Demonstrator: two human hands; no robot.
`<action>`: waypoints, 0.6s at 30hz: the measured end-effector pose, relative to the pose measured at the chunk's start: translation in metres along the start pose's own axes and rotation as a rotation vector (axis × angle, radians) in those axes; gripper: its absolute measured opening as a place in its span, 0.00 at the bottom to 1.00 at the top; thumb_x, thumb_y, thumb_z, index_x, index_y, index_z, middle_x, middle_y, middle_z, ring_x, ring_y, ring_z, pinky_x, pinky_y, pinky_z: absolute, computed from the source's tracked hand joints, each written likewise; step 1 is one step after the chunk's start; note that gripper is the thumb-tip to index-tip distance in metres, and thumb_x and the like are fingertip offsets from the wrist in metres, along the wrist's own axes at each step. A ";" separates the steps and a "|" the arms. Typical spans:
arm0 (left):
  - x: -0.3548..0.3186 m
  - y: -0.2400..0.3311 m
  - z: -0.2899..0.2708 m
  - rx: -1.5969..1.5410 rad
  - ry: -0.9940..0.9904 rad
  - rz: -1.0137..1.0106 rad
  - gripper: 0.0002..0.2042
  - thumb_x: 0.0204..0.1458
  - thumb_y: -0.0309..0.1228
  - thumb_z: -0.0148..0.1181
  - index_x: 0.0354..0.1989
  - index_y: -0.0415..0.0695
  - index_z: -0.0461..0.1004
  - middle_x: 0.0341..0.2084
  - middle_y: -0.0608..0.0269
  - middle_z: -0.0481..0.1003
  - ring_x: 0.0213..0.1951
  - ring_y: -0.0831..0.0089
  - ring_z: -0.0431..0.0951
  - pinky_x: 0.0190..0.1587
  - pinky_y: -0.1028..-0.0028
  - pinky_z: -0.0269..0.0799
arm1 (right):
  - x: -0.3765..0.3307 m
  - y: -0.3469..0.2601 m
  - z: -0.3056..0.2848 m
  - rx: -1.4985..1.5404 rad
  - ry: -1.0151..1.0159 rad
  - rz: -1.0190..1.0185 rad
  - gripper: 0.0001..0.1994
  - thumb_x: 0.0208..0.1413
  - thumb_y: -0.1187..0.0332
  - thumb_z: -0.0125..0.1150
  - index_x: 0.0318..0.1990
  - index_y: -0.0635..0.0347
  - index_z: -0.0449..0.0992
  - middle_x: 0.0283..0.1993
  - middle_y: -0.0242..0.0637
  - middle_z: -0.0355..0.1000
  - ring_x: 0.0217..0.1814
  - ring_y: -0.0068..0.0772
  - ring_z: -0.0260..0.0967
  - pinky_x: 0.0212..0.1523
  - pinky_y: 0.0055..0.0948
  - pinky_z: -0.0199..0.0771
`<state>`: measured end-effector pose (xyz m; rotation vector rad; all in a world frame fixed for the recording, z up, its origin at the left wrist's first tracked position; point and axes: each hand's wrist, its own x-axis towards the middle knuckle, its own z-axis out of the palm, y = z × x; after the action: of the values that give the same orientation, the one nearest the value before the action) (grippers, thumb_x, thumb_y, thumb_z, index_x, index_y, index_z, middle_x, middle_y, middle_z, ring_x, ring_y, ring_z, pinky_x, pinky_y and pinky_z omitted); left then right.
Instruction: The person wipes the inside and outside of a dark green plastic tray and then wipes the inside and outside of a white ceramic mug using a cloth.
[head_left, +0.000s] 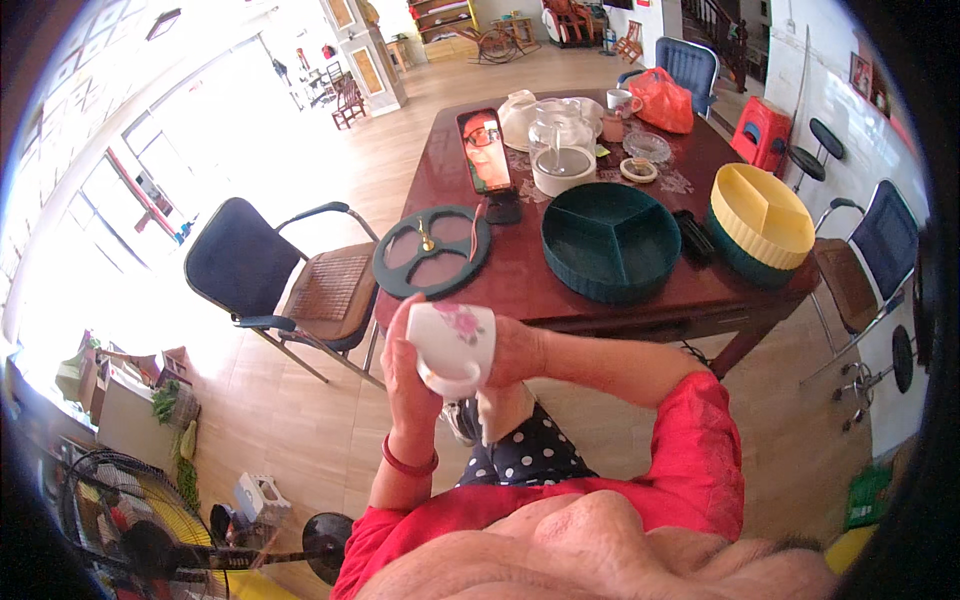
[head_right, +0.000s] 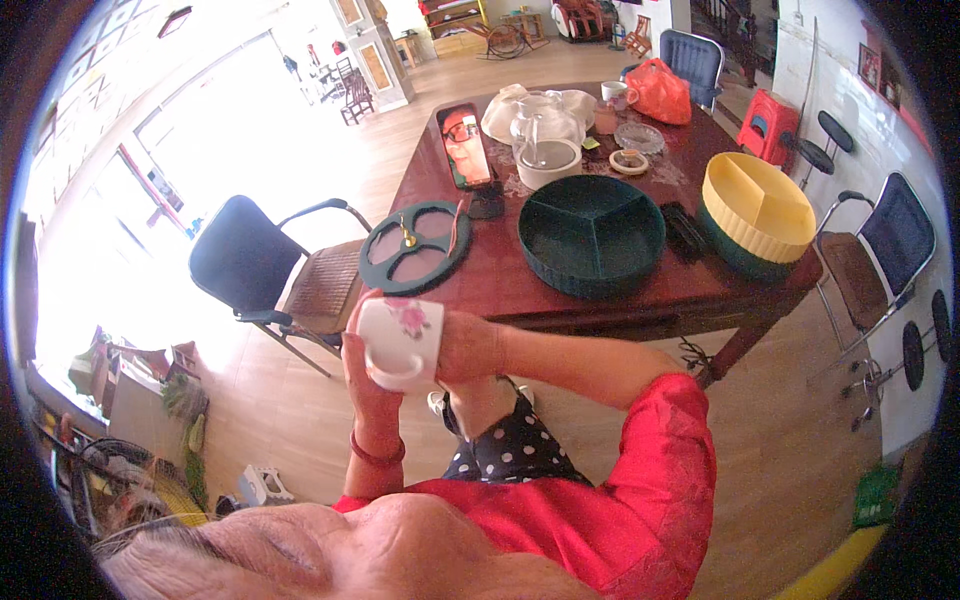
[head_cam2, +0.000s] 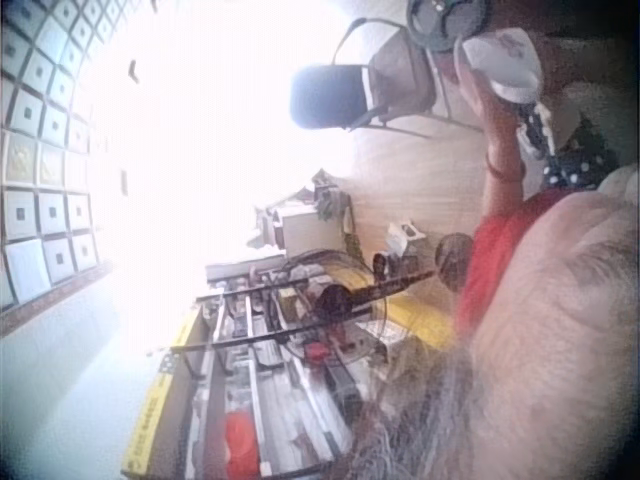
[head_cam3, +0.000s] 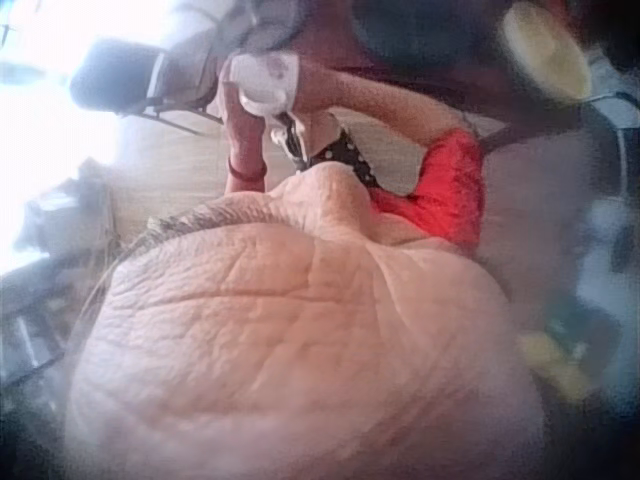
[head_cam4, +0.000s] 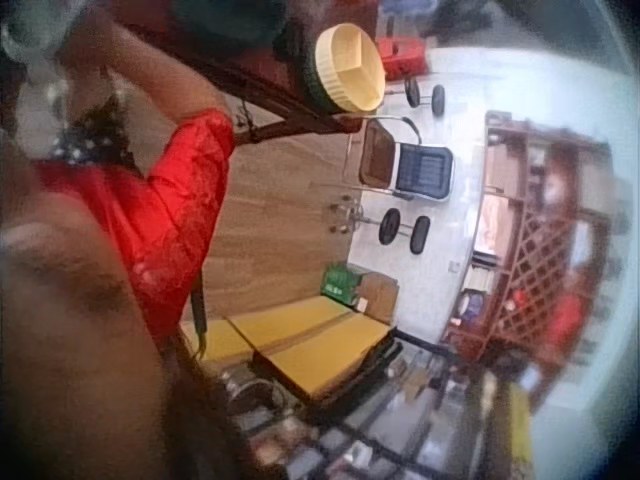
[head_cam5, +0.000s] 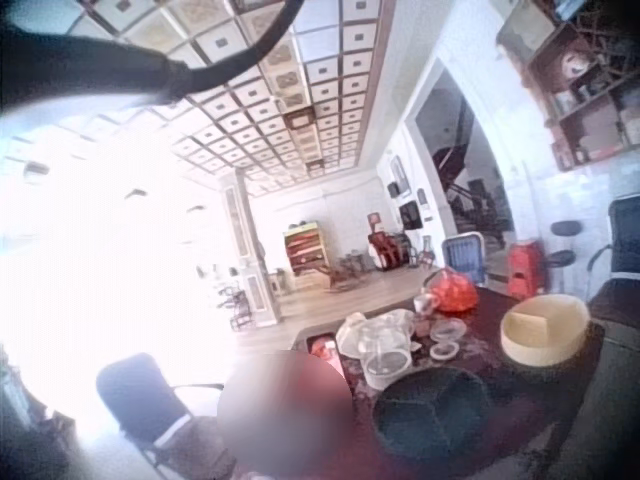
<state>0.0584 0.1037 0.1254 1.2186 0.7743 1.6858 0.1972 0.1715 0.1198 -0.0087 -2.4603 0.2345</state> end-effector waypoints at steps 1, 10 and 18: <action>0.004 -0.008 -0.005 -0.088 -0.001 -0.005 0.38 0.53 0.59 0.43 0.60 0.36 0.56 0.49 0.55 0.69 0.50 0.66 0.69 0.53 0.67 0.64 | 0.001 -0.001 -0.004 -0.134 0.049 -0.035 0.21 0.56 0.62 0.51 0.59 0.50 0.63 0.62 0.43 0.59 0.65 0.39 0.55 0.65 0.35 0.51; 0.011 -0.019 -0.044 -0.334 -0.272 0.122 0.41 0.49 0.65 0.43 0.63 0.45 0.53 0.59 0.58 0.59 0.58 0.61 0.62 0.58 0.61 0.61 | 0.029 -0.054 -0.019 0.189 0.414 0.285 0.18 0.51 0.60 0.58 0.47 0.58 0.72 0.49 0.47 0.68 0.51 0.52 0.66 0.50 0.41 0.67; 0.019 0.033 0.009 -0.170 -0.021 0.058 0.45 0.44 0.65 0.52 0.61 0.39 0.54 0.55 0.53 0.63 0.55 0.62 0.66 0.55 0.63 0.65 | 0.038 -0.009 -0.038 -0.346 0.319 -0.268 0.17 0.48 0.67 0.61 0.47 0.61 0.71 0.50 0.49 0.67 0.53 0.56 0.65 0.53 0.49 0.65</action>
<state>0.0552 0.1077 0.1644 1.1481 0.5744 1.7455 0.1913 0.1718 0.1740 0.1238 -2.1259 -0.2895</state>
